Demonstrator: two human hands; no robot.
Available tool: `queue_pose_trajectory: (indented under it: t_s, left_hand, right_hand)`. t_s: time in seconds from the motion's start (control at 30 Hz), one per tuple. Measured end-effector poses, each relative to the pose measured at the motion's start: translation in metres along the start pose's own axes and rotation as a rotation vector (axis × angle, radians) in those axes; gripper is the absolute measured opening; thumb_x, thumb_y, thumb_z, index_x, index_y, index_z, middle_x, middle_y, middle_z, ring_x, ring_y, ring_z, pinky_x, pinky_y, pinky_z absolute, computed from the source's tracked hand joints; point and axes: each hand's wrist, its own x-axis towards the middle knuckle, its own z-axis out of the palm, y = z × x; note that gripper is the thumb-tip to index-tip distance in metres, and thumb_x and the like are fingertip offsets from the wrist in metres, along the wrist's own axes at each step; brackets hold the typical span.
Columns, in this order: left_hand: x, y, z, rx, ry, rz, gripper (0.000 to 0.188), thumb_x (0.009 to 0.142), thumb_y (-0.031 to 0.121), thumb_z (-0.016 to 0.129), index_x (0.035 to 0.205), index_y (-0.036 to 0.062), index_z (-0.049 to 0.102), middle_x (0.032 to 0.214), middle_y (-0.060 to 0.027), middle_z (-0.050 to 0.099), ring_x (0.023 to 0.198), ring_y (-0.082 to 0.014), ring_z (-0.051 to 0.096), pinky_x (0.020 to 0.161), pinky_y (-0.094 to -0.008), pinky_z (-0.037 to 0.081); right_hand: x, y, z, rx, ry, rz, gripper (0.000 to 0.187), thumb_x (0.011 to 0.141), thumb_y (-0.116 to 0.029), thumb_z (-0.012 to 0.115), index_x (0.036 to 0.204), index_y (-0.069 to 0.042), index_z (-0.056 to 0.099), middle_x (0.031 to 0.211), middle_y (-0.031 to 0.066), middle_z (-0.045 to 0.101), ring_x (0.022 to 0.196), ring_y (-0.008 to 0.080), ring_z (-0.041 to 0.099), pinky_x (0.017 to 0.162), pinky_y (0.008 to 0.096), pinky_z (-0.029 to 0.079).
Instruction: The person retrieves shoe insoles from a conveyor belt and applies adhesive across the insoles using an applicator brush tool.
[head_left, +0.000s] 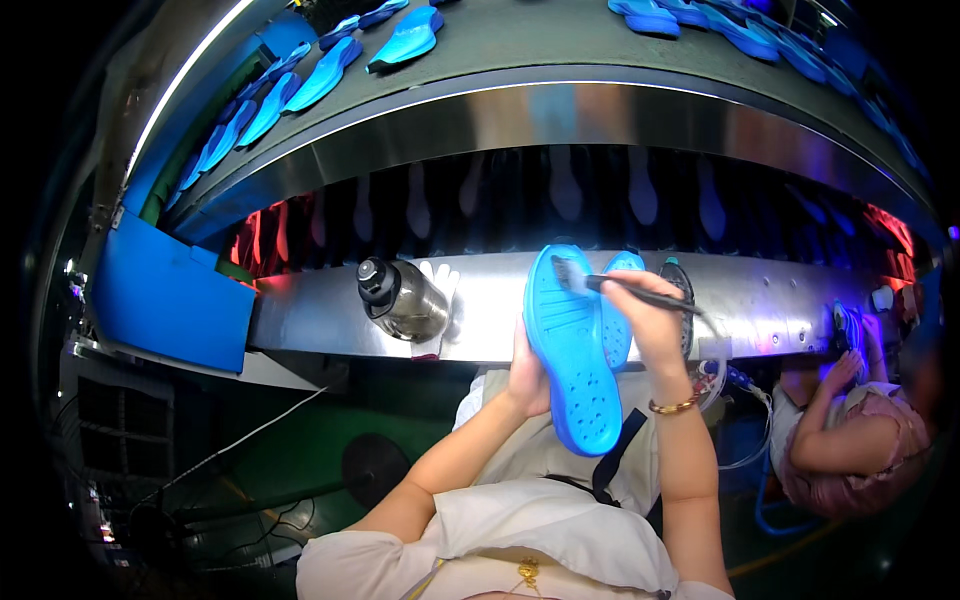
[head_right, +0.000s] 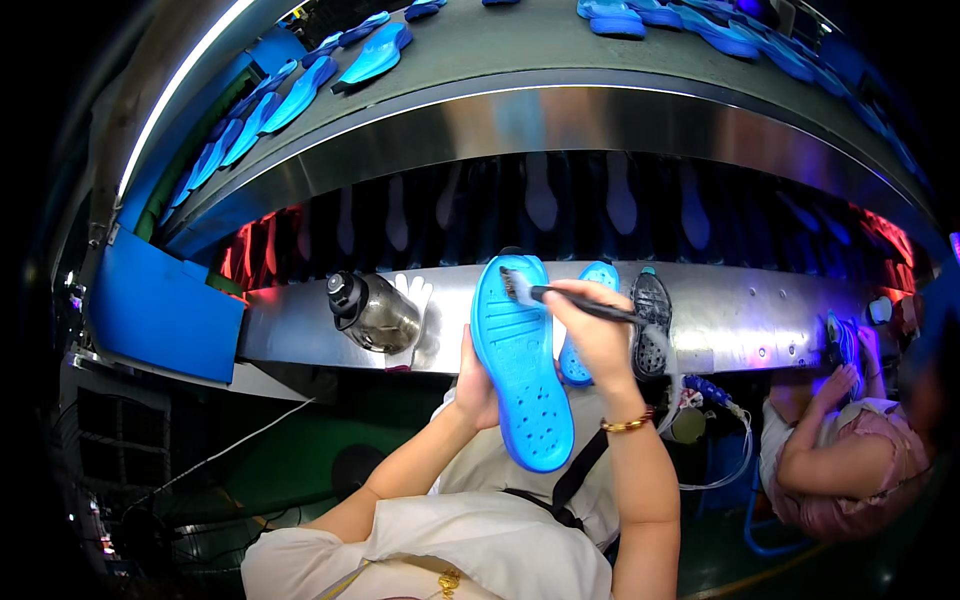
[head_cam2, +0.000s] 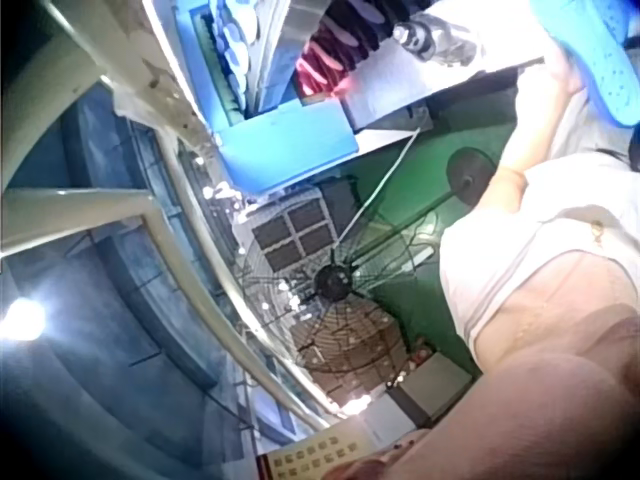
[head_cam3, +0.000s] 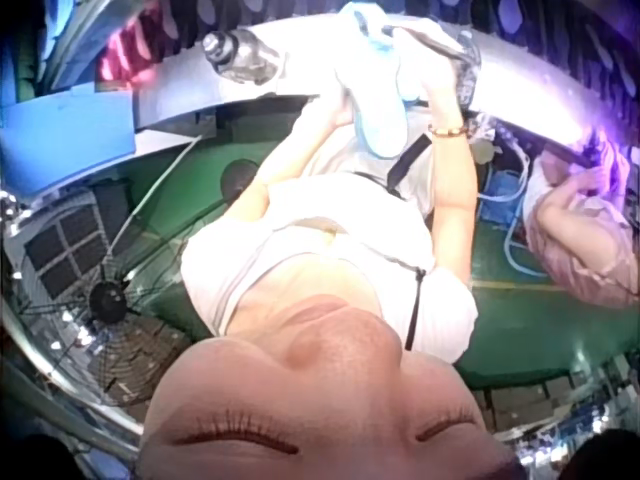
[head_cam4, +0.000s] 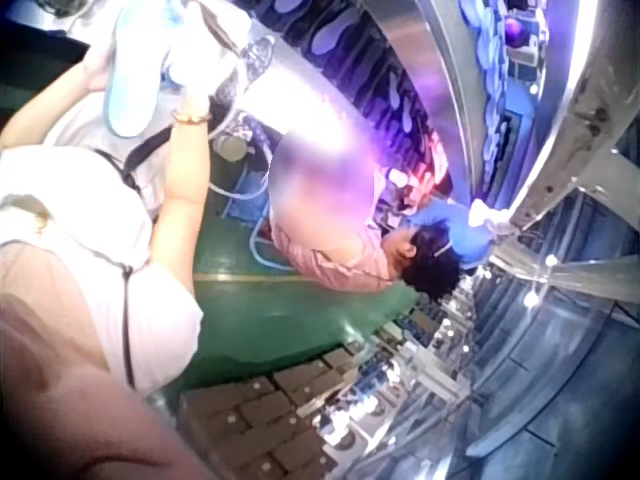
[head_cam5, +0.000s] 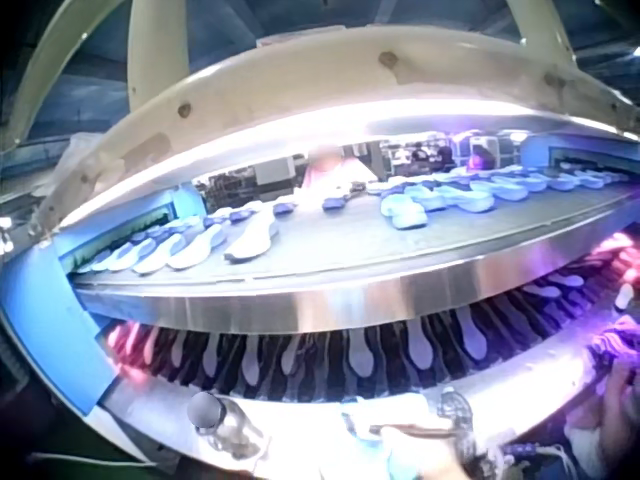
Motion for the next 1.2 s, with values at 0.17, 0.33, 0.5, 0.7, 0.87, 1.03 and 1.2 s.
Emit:
queue_pose_trajectory:
  t_s: [0.17, 0.33, 0.5, 0.7, 0.87, 1.03, 1.2]
  left_hand:
    - [0.002, 0.004, -0.011, 0.066, 0.221, 0.065, 0.083, 0.080, 0.071, 0.009, 0.128, 0.0090, 0.036, 0.122, -0.0137, 0.045, 0.115, -0.0272, 0.043, 0.099, -0.0418, 0.033]
    - [-0.012, 0.032, -0.024, 0.082, 0.113, 0.083, 0.087, 0.079, 0.071, 0.003, 0.129, 0.0069, 0.036, 0.113, -0.0149, 0.051, 0.102, -0.0281, 0.052, 0.089, -0.0430, 0.042]
    - [-0.020, 0.017, 0.007, -0.054, 0.120, -0.111, 0.096, 0.072, 0.079, 0.007, 0.131, 0.0064, 0.032, 0.113, -0.0227, 0.051, 0.099, -0.0363, 0.054, 0.086, -0.0516, 0.043]
    - [-0.015, 0.013, 0.020, -0.002, 0.141, -0.021, 0.090, 0.076, 0.074, 0.009, 0.133, 0.0074, 0.030, 0.121, -0.0176, 0.048, 0.105, -0.0350, 0.051, 0.089, -0.0509, 0.041]
    - [-0.018, 0.015, 0.017, 0.068, 0.058, -0.021, 0.089, 0.077, 0.074, 0.012, 0.132, 0.0078, 0.031, 0.126, -0.0158, 0.044, 0.109, -0.0313, 0.049, 0.093, -0.0464, 0.039]
    - [-0.018, 0.022, 0.033, 0.089, 0.057, 0.159, 0.094, 0.076, 0.074, 0.002, 0.121, 0.0035, 0.044, 0.102, -0.0174, 0.058, 0.086, -0.0283, 0.060, 0.080, -0.0396, 0.048]
    - [-0.014, 0.028, 0.031, 0.251, 0.084, 0.256, 0.097, 0.073, 0.076, 0.001, 0.116, 0.0011, 0.046, 0.095, -0.0182, 0.059, 0.082, -0.0269, 0.060, 0.075, -0.0384, 0.049]
  right_hand:
    - [-0.042, -0.010, 0.027, -0.446, -0.175, -0.415, 0.014, 0.067, -0.007, 0.065, 0.080, -0.001, 0.063, 0.078, 0.0143, 0.064, 0.071, 0.0273, 0.062, 0.066, 0.0325, 0.049]
    - [-0.079, -0.004, -0.013, -0.384, -0.493, -0.264, 0.016, 0.068, -0.008, 0.066, 0.082, -0.002, 0.064, 0.077, 0.0123, 0.064, 0.071, 0.0234, 0.063, 0.065, 0.0306, 0.049]
    - [-0.044, -0.032, -0.013, 0.056, -0.206, 0.033, 0.015, 0.076, -0.002, 0.062, 0.090, 0.004, 0.064, 0.075, 0.0066, 0.064, 0.062, 0.0079, 0.058, 0.057, 0.0193, 0.046]
    - [-0.054, -0.031, -0.007, -0.042, -0.449, -0.079, 0.017, 0.072, 0.002, 0.065, 0.089, 0.004, 0.064, 0.089, 0.0109, 0.065, 0.079, 0.0129, 0.061, 0.072, 0.0240, 0.048]
    - [-0.047, -0.035, -0.017, 0.130, -0.296, 0.153, 0.017, 0.074, 0.001, 0.063, 0.090, 0.004, 0.064, 0.085, 0.0103, 0.065, 0.079, 0.0136, 0.061, 0.072, 0.0241, 0.049]
    - [-0.056, -0.027, -0.020, 0.179, -0.531, -0.033, 0.019, 0.071, 0.000, 0.066, 0.090, 0.002, 0.065, 0.089, 0.0120, 0.065, 0.084, 0.0162, 0.062, 0.079, 0.0264, 0.048]
    - [-0.061, -0.032, -0.017, -0.073, -0.513, -0.200, 0.020, 0.067, 0.004, 0.066, 0.087, 0.003, 0.065, 0.088, 0.0153, 0.065, 0.084, 0.0208, 0.063, 0.079, 0.0287, 0.048]
